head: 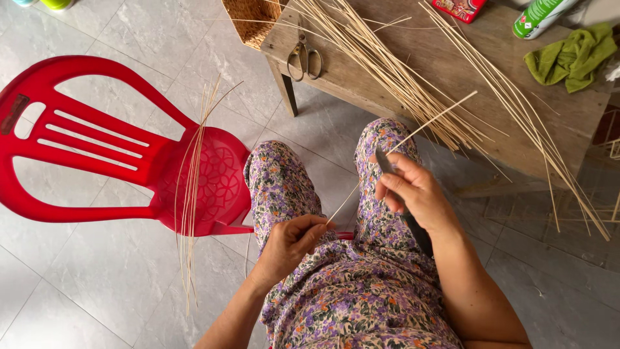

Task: The person sits on a red plastic chair and repeatedly sharpens thin wooden sticks using a small knife. They hold each stick with the left hand and scrape the blade along its length with the right hand, then place the sharpened stick on a nearby wooden table. The process is repeated for multiple sticks throughout the clip.

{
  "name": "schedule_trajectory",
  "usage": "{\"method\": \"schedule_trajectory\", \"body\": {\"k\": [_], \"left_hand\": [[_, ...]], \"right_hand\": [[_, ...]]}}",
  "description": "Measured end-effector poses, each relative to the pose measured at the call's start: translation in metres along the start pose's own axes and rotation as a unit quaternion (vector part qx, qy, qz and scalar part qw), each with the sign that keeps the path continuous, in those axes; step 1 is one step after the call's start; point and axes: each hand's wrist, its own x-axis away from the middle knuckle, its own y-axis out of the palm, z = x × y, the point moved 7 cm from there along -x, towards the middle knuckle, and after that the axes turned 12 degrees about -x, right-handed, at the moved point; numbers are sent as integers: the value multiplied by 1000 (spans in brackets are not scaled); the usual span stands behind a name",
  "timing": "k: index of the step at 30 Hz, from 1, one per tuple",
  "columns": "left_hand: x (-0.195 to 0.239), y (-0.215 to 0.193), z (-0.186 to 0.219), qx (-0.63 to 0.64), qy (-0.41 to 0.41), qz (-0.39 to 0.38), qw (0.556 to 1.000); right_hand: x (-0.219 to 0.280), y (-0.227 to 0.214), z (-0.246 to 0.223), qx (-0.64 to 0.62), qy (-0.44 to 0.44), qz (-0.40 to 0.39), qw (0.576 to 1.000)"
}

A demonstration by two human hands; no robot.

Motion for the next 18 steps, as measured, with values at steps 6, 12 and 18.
{"method": "schedule_trajectory", "body": {"k": [6, 12, 18], "left_hand": [[8, -6, -5, -6, -11, -3, 1000], [12, -8, -13, -26, -15, -24, 999], [11, -16, -22, -3, -28, -10, 1000]], "right_hand": [[-3, -25, -10, -14, -39, 29, 999], [-3, -49, -20, -6, -63, 82, 995], [-2, -94, -40, -33, -98, 161, 982]]}}
